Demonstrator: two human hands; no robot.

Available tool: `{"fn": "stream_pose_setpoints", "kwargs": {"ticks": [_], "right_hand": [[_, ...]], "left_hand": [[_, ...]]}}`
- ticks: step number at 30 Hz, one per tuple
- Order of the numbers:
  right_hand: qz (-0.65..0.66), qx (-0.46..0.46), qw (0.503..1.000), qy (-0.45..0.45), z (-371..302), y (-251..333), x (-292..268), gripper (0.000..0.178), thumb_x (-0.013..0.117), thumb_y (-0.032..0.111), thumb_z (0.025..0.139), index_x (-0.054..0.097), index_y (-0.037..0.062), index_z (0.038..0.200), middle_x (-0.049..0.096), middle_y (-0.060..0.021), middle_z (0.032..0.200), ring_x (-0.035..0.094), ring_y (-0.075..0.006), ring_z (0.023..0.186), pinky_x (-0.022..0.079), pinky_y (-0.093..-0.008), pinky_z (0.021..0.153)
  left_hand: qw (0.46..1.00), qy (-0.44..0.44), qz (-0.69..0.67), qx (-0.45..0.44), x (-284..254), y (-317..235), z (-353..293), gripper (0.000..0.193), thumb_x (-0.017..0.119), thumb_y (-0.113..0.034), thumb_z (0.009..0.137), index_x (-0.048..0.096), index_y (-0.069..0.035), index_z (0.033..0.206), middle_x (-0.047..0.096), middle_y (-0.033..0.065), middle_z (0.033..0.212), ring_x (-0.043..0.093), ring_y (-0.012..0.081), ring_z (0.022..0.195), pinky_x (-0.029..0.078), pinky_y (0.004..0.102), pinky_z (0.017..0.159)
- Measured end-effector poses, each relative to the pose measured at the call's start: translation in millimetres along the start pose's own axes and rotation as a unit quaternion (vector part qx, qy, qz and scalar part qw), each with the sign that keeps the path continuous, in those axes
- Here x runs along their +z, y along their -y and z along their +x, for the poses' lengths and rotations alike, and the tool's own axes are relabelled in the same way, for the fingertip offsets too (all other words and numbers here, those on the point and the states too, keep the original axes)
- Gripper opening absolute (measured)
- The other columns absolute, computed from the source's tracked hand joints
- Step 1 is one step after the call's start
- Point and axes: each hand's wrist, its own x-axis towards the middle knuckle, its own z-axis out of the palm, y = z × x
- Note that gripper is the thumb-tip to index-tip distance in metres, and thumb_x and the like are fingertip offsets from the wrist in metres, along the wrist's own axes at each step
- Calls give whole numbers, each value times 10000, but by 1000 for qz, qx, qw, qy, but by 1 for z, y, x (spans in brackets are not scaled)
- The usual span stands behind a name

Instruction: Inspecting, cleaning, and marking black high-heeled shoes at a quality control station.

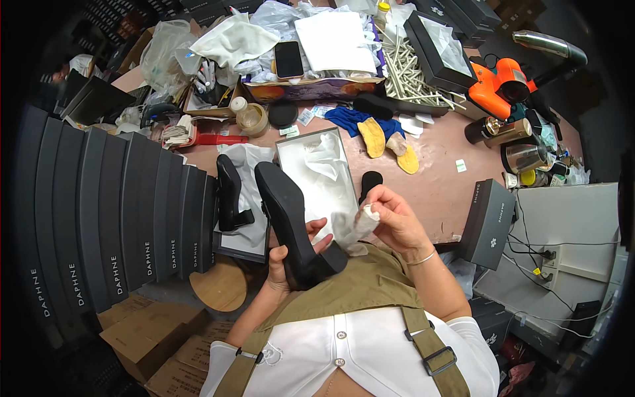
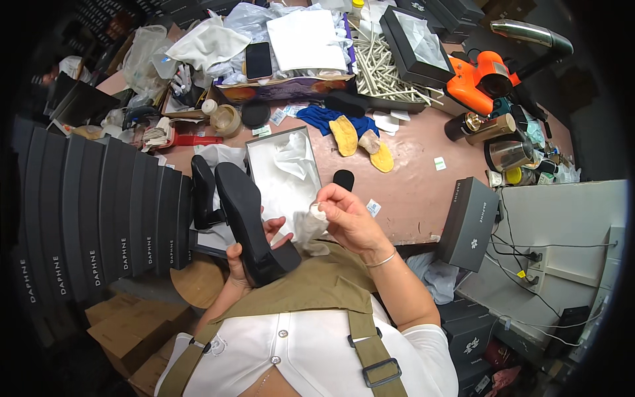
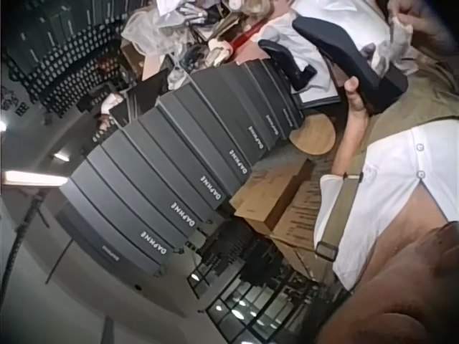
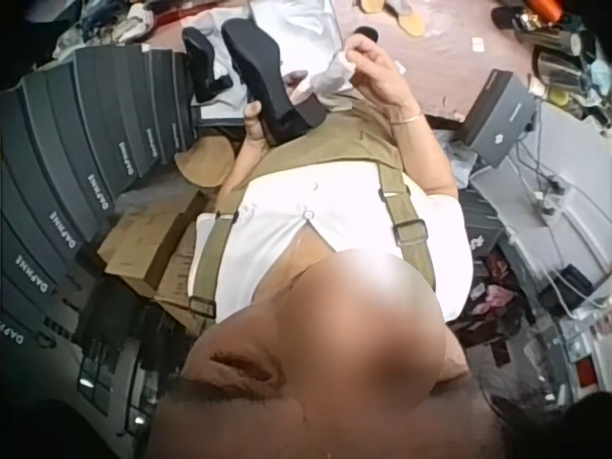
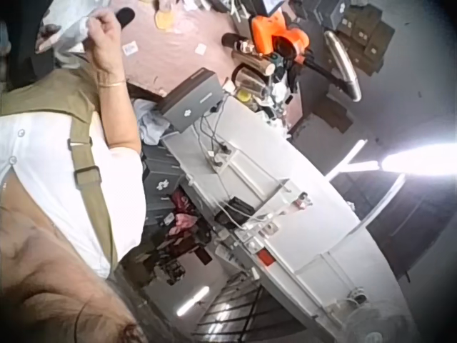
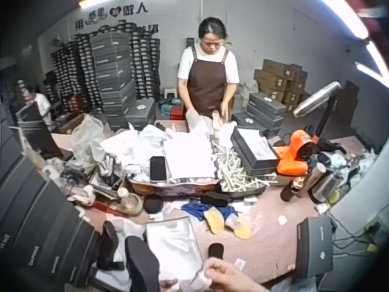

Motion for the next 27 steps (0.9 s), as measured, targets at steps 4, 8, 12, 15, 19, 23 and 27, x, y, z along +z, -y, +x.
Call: {"fn": "stream_pose_setpoints", "kwargs": {"ticks": [4, 8, 12, 15, 19, 23, 27], "right_hand": [[-202, 34, 979, 8, -29, 38, 18, 193, 685, 50, 878, 565, 18, 1026, 620, 4, 873, 595, -57, 798, 481, -196, 714], [-373, 26, 927, 0, -47, 18, 38, 103, 704, 91, 871, 639, 12, 886, 648, 0, 848, 586, -61, 797, 481, -228, 695], [-549, -226, 803, 56, -35, -10, 53, 127, 746, 53, 769, 659, 40, 861, 609, -63, 824, 595, -226, 737, 471, -301, 624], [-654, -323, 683, 51, -25, -30, 49, 158, 767, 104, 748, 663, 53, 856, 590, -44, 845, 569, -215, 728, 445, -319, 603], [-705, -304, 638, 60, -29, -39, 45, 314, 783, 155, 722, 686, 79, 1010, 562, -36, 837, 545, -212, 785, 411, -348, 674], [-703, -272, 654, 65, -39, -53, 31, 383, 738, 70, 744, 678, 80, 1122, 556, -46, 885, 531, -214, 782, 406, -345, 692], [-684, -258, 674, 107, -47, -54, 31, 384, 693, 16, 750, 672, 58, 1131, 544, -54, 884, 524, -215, 783, 404, -339, 696]], "left_hand": [[998, -42, -34, -41, -24, 1, -5, 663, 675, -477, 765, 518, 8, 1188, 612, 142, 1100, 599, 238, 1080, 467, 373, 1000], [995, -78, -46, -36, -21, 3, -7, 548, 624, -460, 827, 525, -30, 1153, 636, 120, 1031, 636, 212, 979, 523, 354, 904], [993, -102, 59, 3, -11, 4, -9, 465, 603, -413, 856, 515, -38, 1117, 618, 103, 985, 629, 195, 919, 525, 330, 840], [979, -141, 117, 87, 14, 1, -10, 413, 639, -309, 858, 474, -48, 1133, 567, 67, 974, 616, 161, 883, 526, 306, 782], [973, -147, 152, 93, 8, 4, -14, 435, 592, -258, 902, 414, -79, 1256, 526, 80, 1061, 613, 161, 917, 567, 307, 749], [976, -162, 124, 72, 4, 8, -16, 417, 598, -263, 902, 423, -80, 1234, 535, 74, 1041, 618, 156, 904, 573, 300, 722], [977, -170, 116, 60, 1, 12, -17, 400, 598, -259, 901, 428, -80, 1216, 543, 75, 1014, 622, 156, 883, 573, 309, 728]]}}
